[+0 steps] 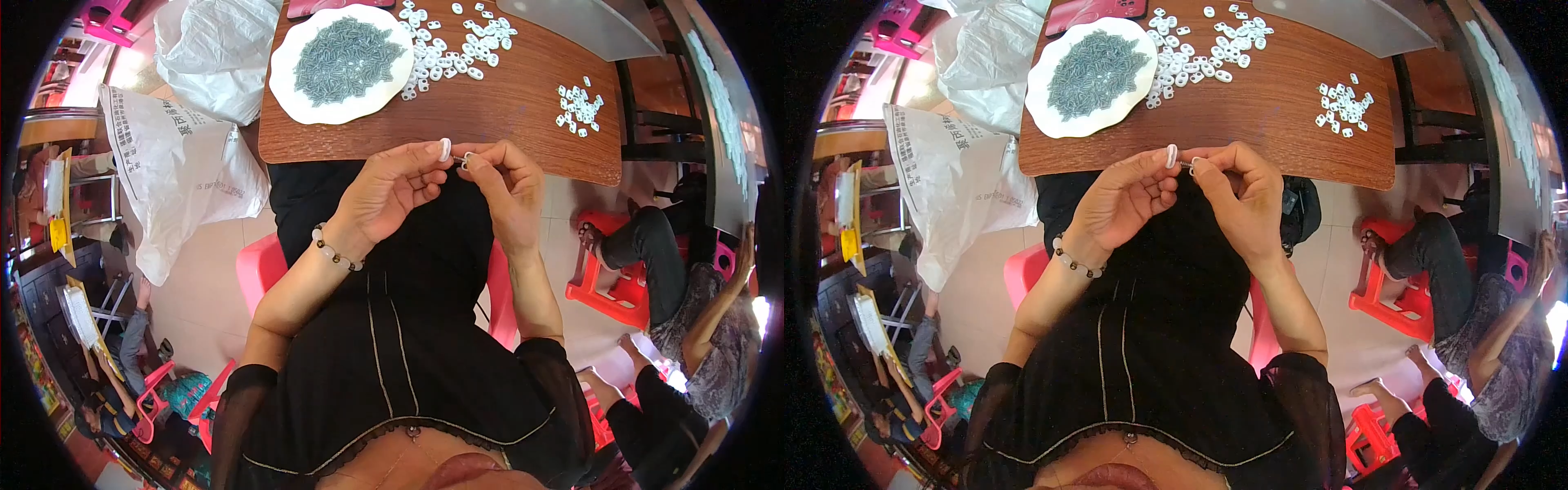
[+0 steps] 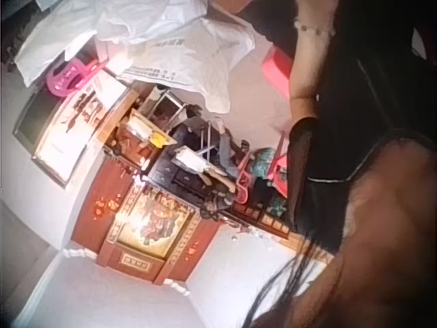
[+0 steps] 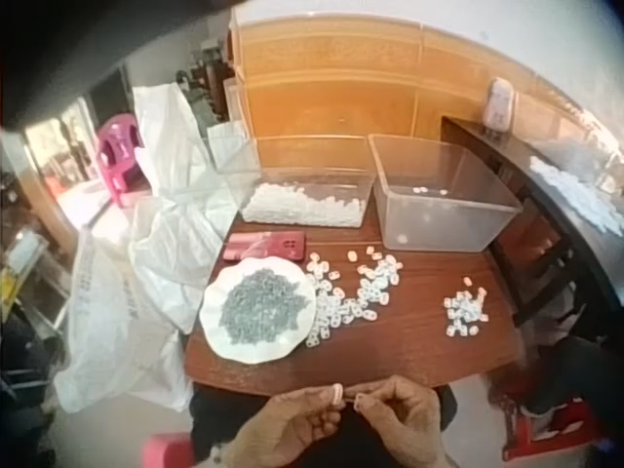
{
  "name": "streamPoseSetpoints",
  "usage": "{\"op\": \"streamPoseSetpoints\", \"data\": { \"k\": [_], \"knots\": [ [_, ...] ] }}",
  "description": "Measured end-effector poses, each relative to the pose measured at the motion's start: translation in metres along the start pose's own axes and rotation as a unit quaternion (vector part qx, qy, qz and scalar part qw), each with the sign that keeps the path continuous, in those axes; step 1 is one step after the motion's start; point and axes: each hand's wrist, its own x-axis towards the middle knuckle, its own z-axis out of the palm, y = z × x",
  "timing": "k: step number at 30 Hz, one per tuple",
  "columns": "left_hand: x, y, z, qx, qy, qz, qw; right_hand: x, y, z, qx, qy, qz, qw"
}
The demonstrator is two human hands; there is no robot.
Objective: The recorder is manually inserting small grey circular components into white plastic housings at a workbench.
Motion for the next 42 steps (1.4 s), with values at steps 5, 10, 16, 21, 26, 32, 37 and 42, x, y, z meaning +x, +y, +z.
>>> {"op": "streamPoseSetpoints", "data": {
  "k": [5, 10, 16, 21, 26, 32, 37, 42],
  "knots": [
    [0.000, -0.004, -0.001, 0.031, 0.008, 0.034, 0.999, 0.000, 0.000, 0.002, 0.014, 0.003, -0.007, 1.000],
    [0.001, -0.006, -0.002, 0.048, 0.010, 0.052, 0.997, -0.001, 0.000, 0.003, 0.003, 0.011, -0.004, 1.000],
    [0.002, -0.008, -0.005, 0.050, 0.008, 0.060, 0.997, -0.002, 0.002, 0.004, 0.013, 0.018, -0.003, 1.000],
    [0.003, -0.010, -0.005, 0.066, 0.013, 0.072, 0.995, -0.002, 0.005, 0.003, 0.003, 0.020, 0.001, 1.000],
    [0.005, -0.014, -0.006, 0.124, 0.036, 0.132, 0.983, -0.002, 0.010, 0.003, -0.051, 0.032, -0.016, 0.998],
    [0.006, -0.015, -0.004, 0.148, 0.043, 0.150, 0.977, -0.001, 0.011, 0.003, -0.048, 0.034, -0.017, 0.998],
    [0.005, -0.014, -0.005, 0.170, 0.020, 0.167, 0.971, -0.001, 0.008, 0.003, -0.061, 0.003, -0.022, 0.998],
    [0.003, -0.006, -0.005, 0.179, -0.023, 0.142, 0.973, -0.001, 0.006, -0.004, 0.012, -0.050, -0.002, 0.999]
  ]
}}
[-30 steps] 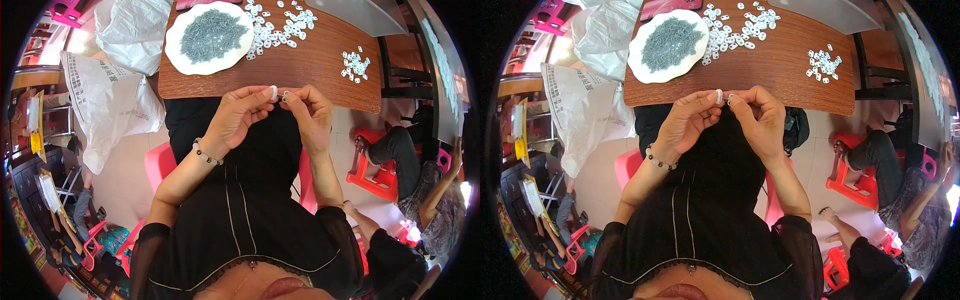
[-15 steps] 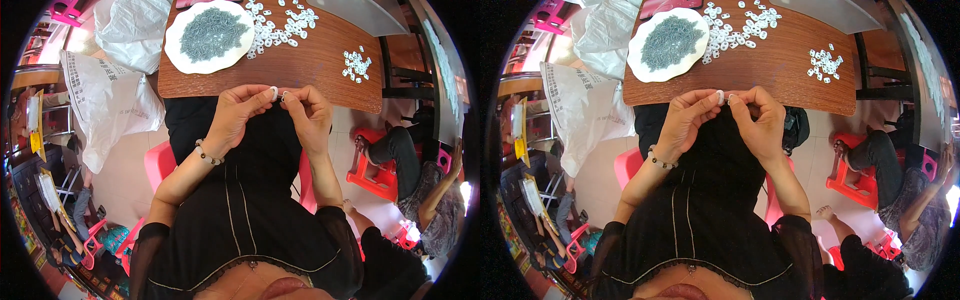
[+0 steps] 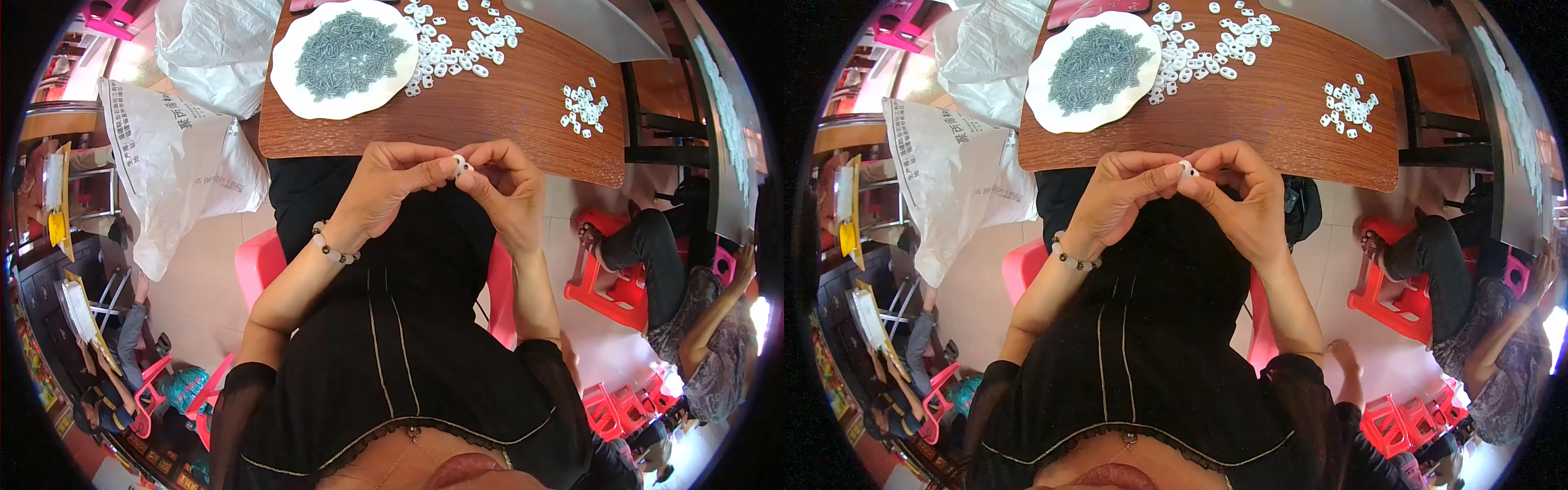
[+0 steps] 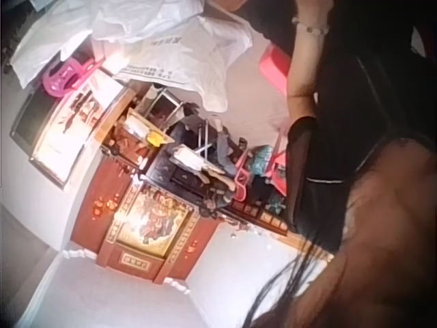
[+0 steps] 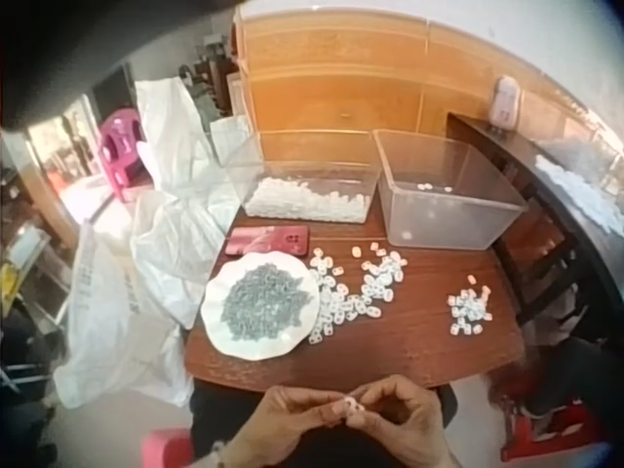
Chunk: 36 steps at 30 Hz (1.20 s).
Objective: The recorder is manually inserting small grey circular components into white plastic housings at a workbench.
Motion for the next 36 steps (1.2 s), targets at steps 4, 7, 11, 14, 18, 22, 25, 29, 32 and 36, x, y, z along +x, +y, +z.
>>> {"op": "streamPoseSetpoints", "data": {
  "k": [4, 7, 11, 14, 18, 22, 25, 29, 32, 36],
  "knots": [
    [0.001, 0.000, -0.003, -0.020, -0.049, -0.071, 0.996, 0.001, -0.004, 0.000, 0.071, -0.027, 0.018, 0.997],
    [0.000, 0.001, -0.003, -0.037, -0.066, -0.093, 0.993, 0.004, -0.002, -0.006, 0.001, -0.101, -0.070, 0.992],
    [-0.003, 0.003, -0.002, -0.066, -0.068, -0.100, 0.990, 0.002, -0.001, -0.006, 0.028, -0.115, -0.060, 0.991],
    [-0.005, 0.004, 0.000, -0.077, -0.068, -0.110, 0.989, 0.000, 0.001, -0.006, 0.046, -0.114, -0.065, 0.990],
    [-0.006, 0.003, -0.001, -0.078, -0.075, -0.112, 0.988, -0.002, 0.007, -0.004, 0.052, -0.099, -0.074, 0.991],
    [-0.007, 0.006, 0.000, -0.060, -0.080, -0.103, 0.990, -0.003, 0.004, -0.002, 0.087, -0.101, -0.074, 0.988],
    [-0.008, 0.013, 0.004, -0.036, -0.080, -0.093, 0.992, -0.002, 0.004, -0.004, 0.076, -0.117, -0.072, 0.988],
    [-0.007, 0.014, 0.005, -0.001, -0.086, -0.069, 0.994, -0.002, -0.001, -0.002, 0.051, -0.116, -0.089, 0.988],
    [-0.007, 0.019, 0.005, 0.011, -0.102, -0.069, 0.992, -0.002, -0.001, -0.001, 0.021, -0.108, -0.123, 0.986],
    [-0.013, 0.020, 0.010, 0.019, -0.102, -0.070, 0.992, -0.012, -0.006, 0.005, 0.059, -0.072, -0.098, 0.991]
  ]
}}
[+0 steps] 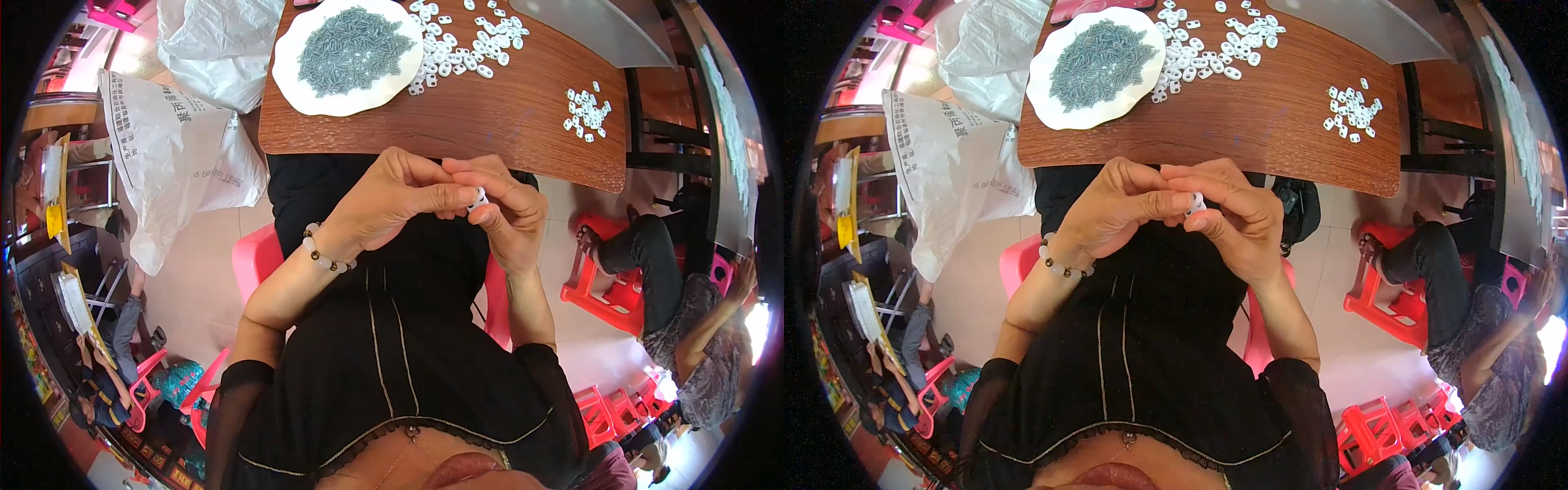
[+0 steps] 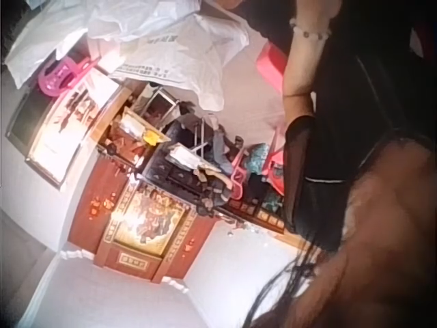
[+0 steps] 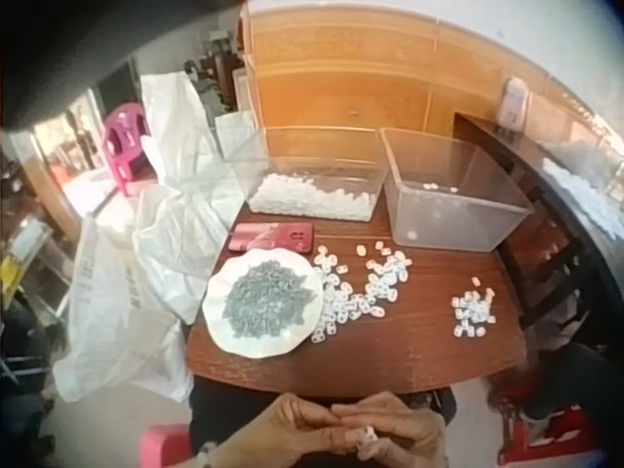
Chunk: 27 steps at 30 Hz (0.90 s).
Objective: The recorder is manually inserting small grey circular components into white plastic housings at a workbench.
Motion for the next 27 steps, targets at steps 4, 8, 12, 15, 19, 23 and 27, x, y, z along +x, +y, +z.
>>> {"op": "streamPoseSetpoints", "data": {
  "k": [4, 8, 12, 15, 19, 23, 27],
  "knots": [
    [-0.007, 0.004, 0.008, -0.028, -0.006, 0.025, 0.999, -0.002, -0.001, 0.001, -0.068, 0.001, -0.044, 0.997],
    [-0.014, 0.009, 0.017, -0.042, -0.004, 0.017, 0.999, -0.003, -0.004, 0.002, -0.104, -0.002, -0.089, 0.991],
    [-0.015, 0.008, 0.022, -0.031, 0.004, 0.015, 0.999, -0.006, 0.000, 0.004, -0.117, 0.008, -0.128, 0.985],
    [-0.005, -0.001, 0.020, -0.021, 0.021, 0.046, 0.998, -0.009, 0.008, 0.011, -0.021, 0.070, -0.056, 0.996],
    [0.013, -0.011, 0.016, -0.025, 0.069, 0.040, 0.996, -0.001, 0.021, -0.003, -0.006, 0.065, -0.017, 0.998],
    [0.031, -0.010, 0.010, -0.017, 0.077, 0.057, 0.995, 0.011, 0.031, -0.016, 0.054, 0.051, -0.021, 0.997],
    [0.038, -0.008, 0.008, 0.008, 0.090, 0.084, 0.992, 0.018, 0.033, -0.020, 0.099, 0.022, 0.000, 0.995]
  ]
}}
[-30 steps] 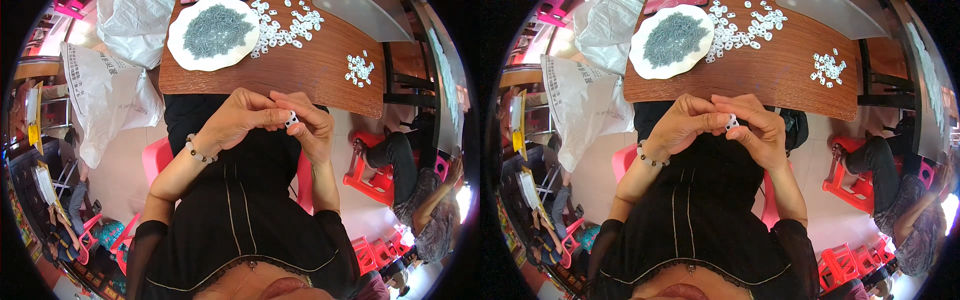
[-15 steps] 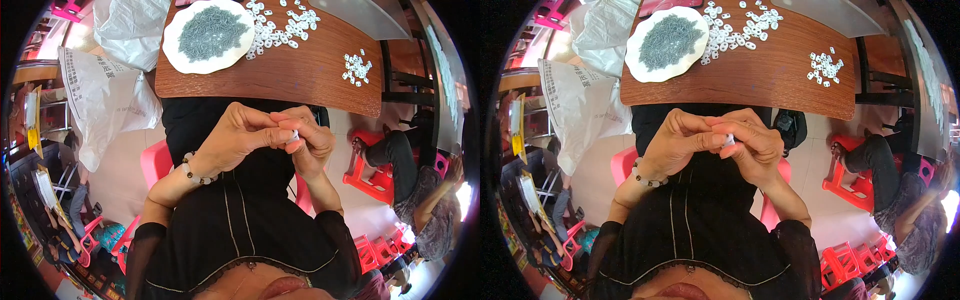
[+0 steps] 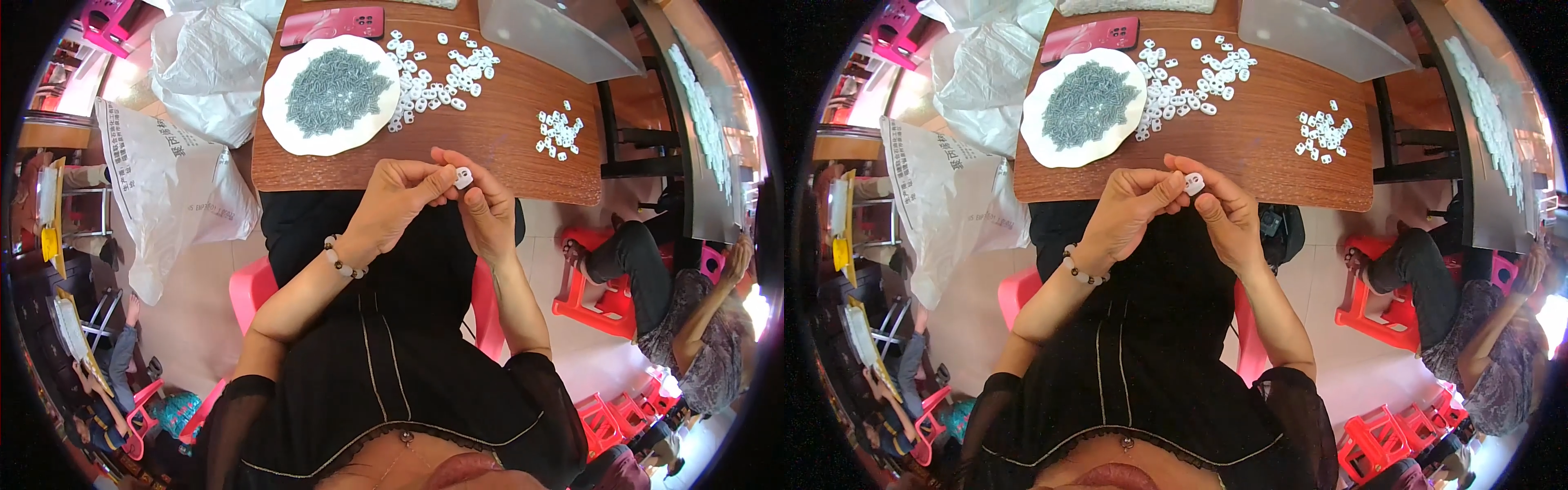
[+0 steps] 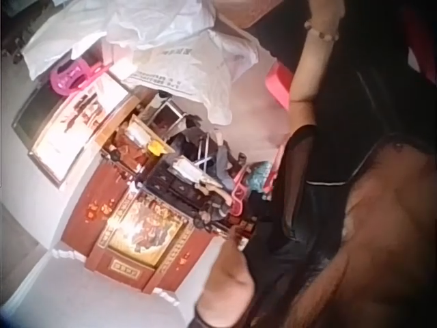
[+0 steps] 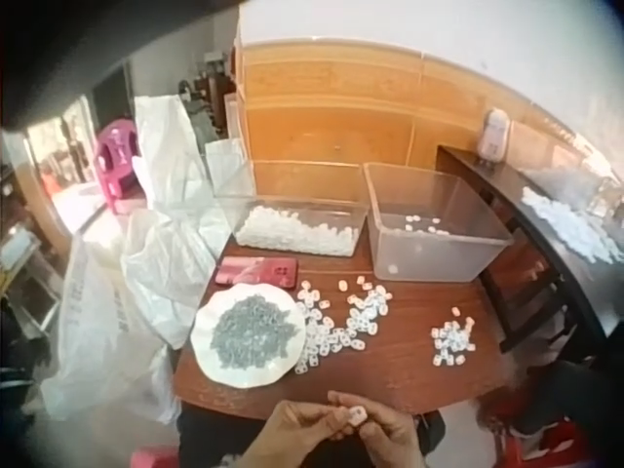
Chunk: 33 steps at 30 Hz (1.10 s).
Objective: The recorder is manually inserting small grey circular components into white plastic housings at a workbench.
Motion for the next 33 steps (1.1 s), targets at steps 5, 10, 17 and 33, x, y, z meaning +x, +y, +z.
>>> {"op": "streamPoseSetpoints", "data": {
  "k": [5, 10, 17, 33],
  "knots": [
    [0.004, -0.007, -0.005, 0.019, -0.018, 0.020, 0.999, 0.002, -0.003, 0.000, -0.002, 0.010, 0.016, 1.000],
    [0.003, -0.006, -0.007, 0.024, -0.040, 0.016, 0.999, 0.013, -0.020, 0.002, -0.071, 0.017, 0.013, 0.997],
    [-0.002, -0.010, -0.032, 0.017, 0.016, -0.013, 1.000, 0.120, -0.141, -0.029, -0.537, 0.139, -0.242, 0.796],
    [0.005, -0.009, -0.052, -0.044, 0.006, -0.066, 0.997, 0.172, -0.095, -0.070, -0.664, 0.141, -0.230, 0.697]
  ]
}}
